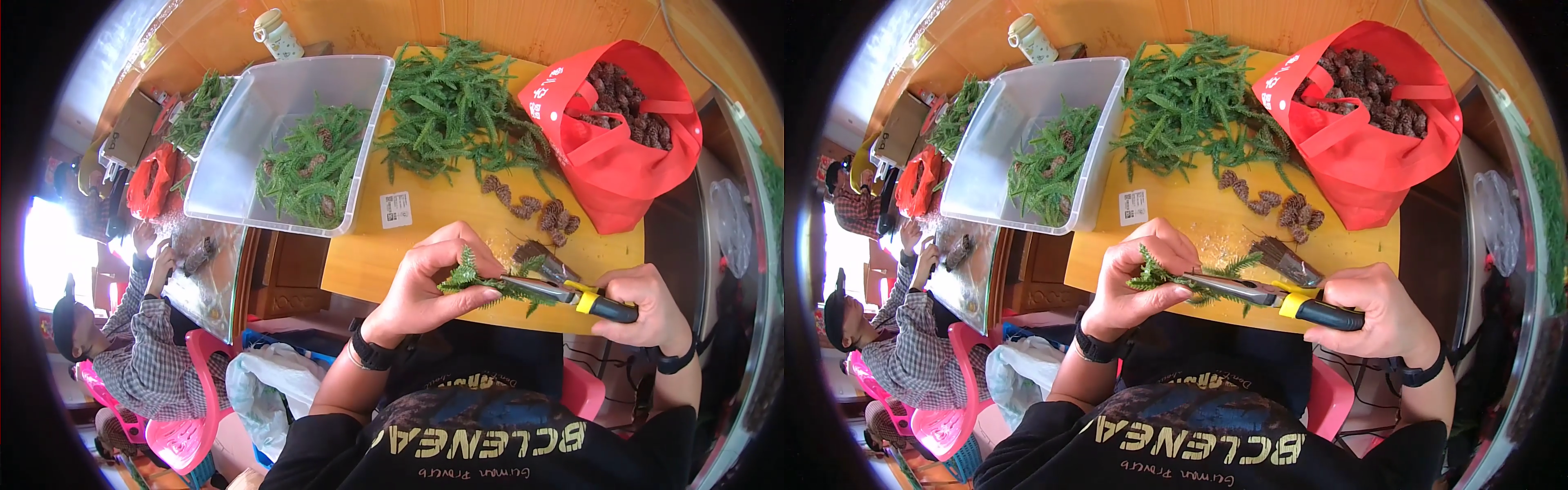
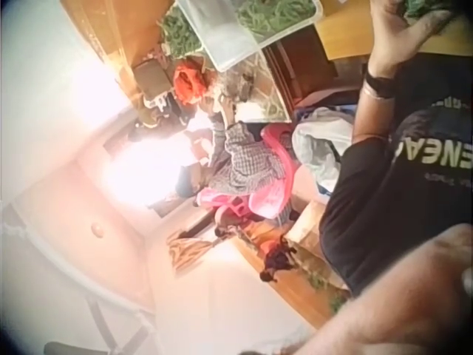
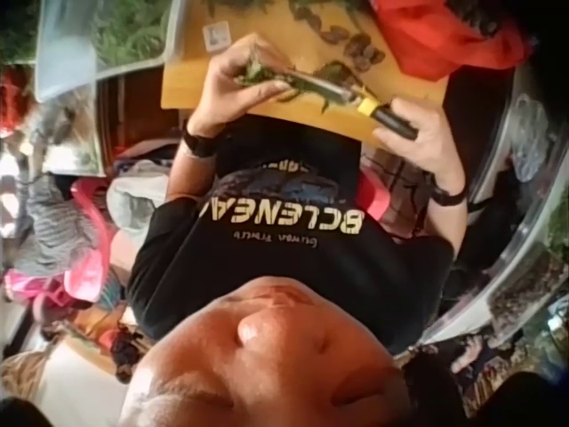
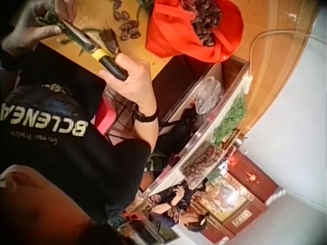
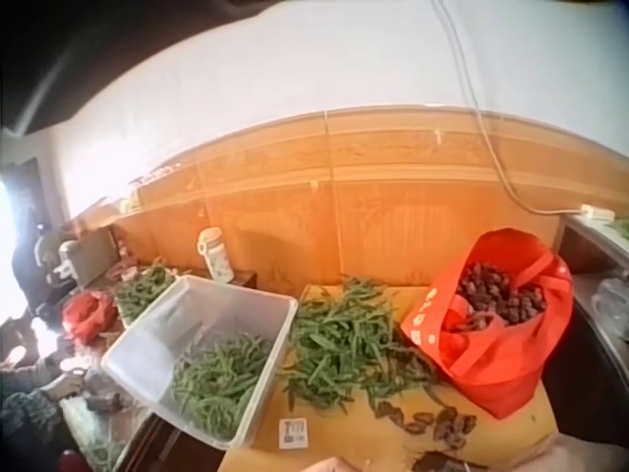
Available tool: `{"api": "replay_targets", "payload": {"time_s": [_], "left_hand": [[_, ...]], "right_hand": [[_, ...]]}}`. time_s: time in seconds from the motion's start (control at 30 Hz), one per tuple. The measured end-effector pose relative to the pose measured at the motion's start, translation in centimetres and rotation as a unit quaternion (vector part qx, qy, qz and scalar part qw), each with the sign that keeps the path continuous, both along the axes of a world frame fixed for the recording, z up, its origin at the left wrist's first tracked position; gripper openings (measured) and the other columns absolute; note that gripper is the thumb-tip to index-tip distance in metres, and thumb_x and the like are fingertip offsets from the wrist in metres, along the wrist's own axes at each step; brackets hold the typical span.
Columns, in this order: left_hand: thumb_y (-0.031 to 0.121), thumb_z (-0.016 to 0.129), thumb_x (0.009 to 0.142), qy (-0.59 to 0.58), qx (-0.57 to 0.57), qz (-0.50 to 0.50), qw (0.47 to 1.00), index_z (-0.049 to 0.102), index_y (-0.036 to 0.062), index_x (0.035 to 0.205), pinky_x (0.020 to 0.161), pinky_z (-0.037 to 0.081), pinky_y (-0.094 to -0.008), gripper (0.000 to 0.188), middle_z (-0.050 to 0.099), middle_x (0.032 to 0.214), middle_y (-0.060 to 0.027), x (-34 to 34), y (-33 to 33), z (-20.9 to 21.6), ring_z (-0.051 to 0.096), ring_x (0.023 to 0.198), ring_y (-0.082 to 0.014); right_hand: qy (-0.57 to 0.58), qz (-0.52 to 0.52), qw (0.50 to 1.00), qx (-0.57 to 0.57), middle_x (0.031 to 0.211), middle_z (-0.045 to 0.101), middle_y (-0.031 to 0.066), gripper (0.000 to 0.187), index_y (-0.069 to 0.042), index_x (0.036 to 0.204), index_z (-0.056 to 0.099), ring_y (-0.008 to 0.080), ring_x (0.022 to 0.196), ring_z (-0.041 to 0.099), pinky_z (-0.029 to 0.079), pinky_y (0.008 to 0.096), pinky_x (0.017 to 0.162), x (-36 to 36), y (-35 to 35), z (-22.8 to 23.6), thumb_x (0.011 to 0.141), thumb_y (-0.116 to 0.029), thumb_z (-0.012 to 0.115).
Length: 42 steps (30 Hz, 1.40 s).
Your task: Trimming green branches and extracting seeds or small fruits from them using shears.
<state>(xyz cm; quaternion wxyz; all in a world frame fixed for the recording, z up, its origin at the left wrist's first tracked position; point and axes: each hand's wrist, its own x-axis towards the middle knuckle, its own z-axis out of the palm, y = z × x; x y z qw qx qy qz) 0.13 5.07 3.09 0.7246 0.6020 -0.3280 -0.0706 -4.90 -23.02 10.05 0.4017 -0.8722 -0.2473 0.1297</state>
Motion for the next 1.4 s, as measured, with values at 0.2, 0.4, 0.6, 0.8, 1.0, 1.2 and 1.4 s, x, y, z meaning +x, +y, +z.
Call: {"api": "replay_targets", "payload": {"time_s": [0.2, 0.4, 0.6, 0.8, 1.0, 1.2, 1.4], "left_hand": [[0.001, 0.073, 0.068, -0.054, 0.007, 0.029, 0.998, 0.063, 0.0010, 0.081, 0.074, 0.046, -0.0335, 0.017, 0.058, 0.083, -0.0095, -0.3, -0.1, -0.1, 0.058, 0.081, -0.0228], [0.002, 0.071, 0.067, -0.071, -0.011, 0.018, 0.997, 0.065, 0.0002, 0.082, 0.074, 0.047, -0.0341, 0.016, 0.058, 0.083, -0.0098, -0.4, -0.3, 0.3, 0.058, 0.082, -0.0235], [0.004, 0.071, 0.068, -0.096, -0.040, 0.007, 0.995, 0.066, 0.0005, 0.080, 0.071, 0.047, -0.0335, 0.014, 0.057, 0.083, -0.0087, -0.7, -0.4, 0.5, 0.056, 0.081, -0.0235], [0.001, 0.071, 0.067, -0.095, -0.033, 0.024, 0.995, 0.066, 0.0007, 0.080, 0.070, 0.047, -0.0325, 0.014, 0.056, 0.082, -0.0077, -0.6, -0.4, 0.3, 0.056, 0.079, -0.0226], [0.002, 0.074, 0.067, -0.119, -0.039, -0.017, 0.992, 0.067, 0.0009, 0.079, 0.069, 0.047, -0.0328, 0.014, 0.056, 0.082, -0.0080, -0.4, 0.3, 0.6, 0.056, 0.079, -0.0228], [0.008, 0.077, 0.068, -0.075, -0.094, -0.132, 0.984, 0.068, -0.0006, 0.077, 0.067, 0.047, -0.0331, 0.015, 0.058, 0.082, -0.0092, -0.9, 0.2, 1.2, 0.057, 0.076, -0.0237], [0.003, 0.072, 0.071, 0.037, -0.195, -0.130, 0.971, 0.065, 0.0006, 0.081, 0.074, 0.045, -0.0325, 0.013, 0.057, 0.083, -0.0087, -0.4, 1.0, 0.2, 0.057, 0.080, -0.0211]], "right_hand": [[0.173, 0.027, 0.983, 0.049, 0.064, 0.061, 0.0064, 0.023, -0.002, 0.066, 0.057, 0.0119, 0.051, 0.053, 0.038, 0.0238, 0.046, 0.0, -0.7, 0.2, 0.073, -0.017, 0.072], [0.419, 0.018, 0.900, 0.118, 0.070, 0.064, 0.0056, 0.017, 0.001, 0.082, 0.060, 0.0078, 0.059, 0.056, 0.042, 0.0224, 0.051, 0.5, -0.9, 0.7, 0.081, -0.015, 0.066], [0.623, -0.003, 0.728, 0.287, 0.063, 0.060, 0.0090, 0.026, 0.007, 0.095, 0.057, 0.0203, 0.064, 0.061, 0.045, 0.0273, 0.057, 0.1, -1.3, -1.0, 0.087, -0.018, 0.056], [0.620, 0.096, 0.718, 0.302, 0.076, 0.063, 0.0151, 0.026, 0.006, 0.095, 0.052, 0.0354, 0.096, 0.059, 0.044, 0.0381, 0.082, -1.1, -1.5, -2.5, 0.091, -0.020, 0.051], [0.571, 0.217, 0.721, 0.327, 0.109, 0.061, 0.0210, 0.030, -0.004, 0.069, 0.046, 0.0375, 0.119, 0.044, 0.029, 0.0457, 0.102, -1.7, -0.1, -2.3, 0.093, -0.022, 0.048], [0.597, 0.218, 0.688, 0.350, 0.098, 0.063, 0.0177, 0.024, -0.001, 0.078, 0.054, 0.0357, 0.114, 0.047, 0.034, 0.0460, 0.099, -2.5, -0.4, -1.8, 0.092, -0.019, 0.048], [0.367, 0.273, 0.872, 0.177, 0.094, 0.065, 0.0115, 0.023, 0.002, 0.089, 0.063, 0.0335, 0.101, 0.055, 0.042, 0.0406, 0.090, -0.9, -0.1, 0.3, 0.078, -0.019, 0.065]]}}
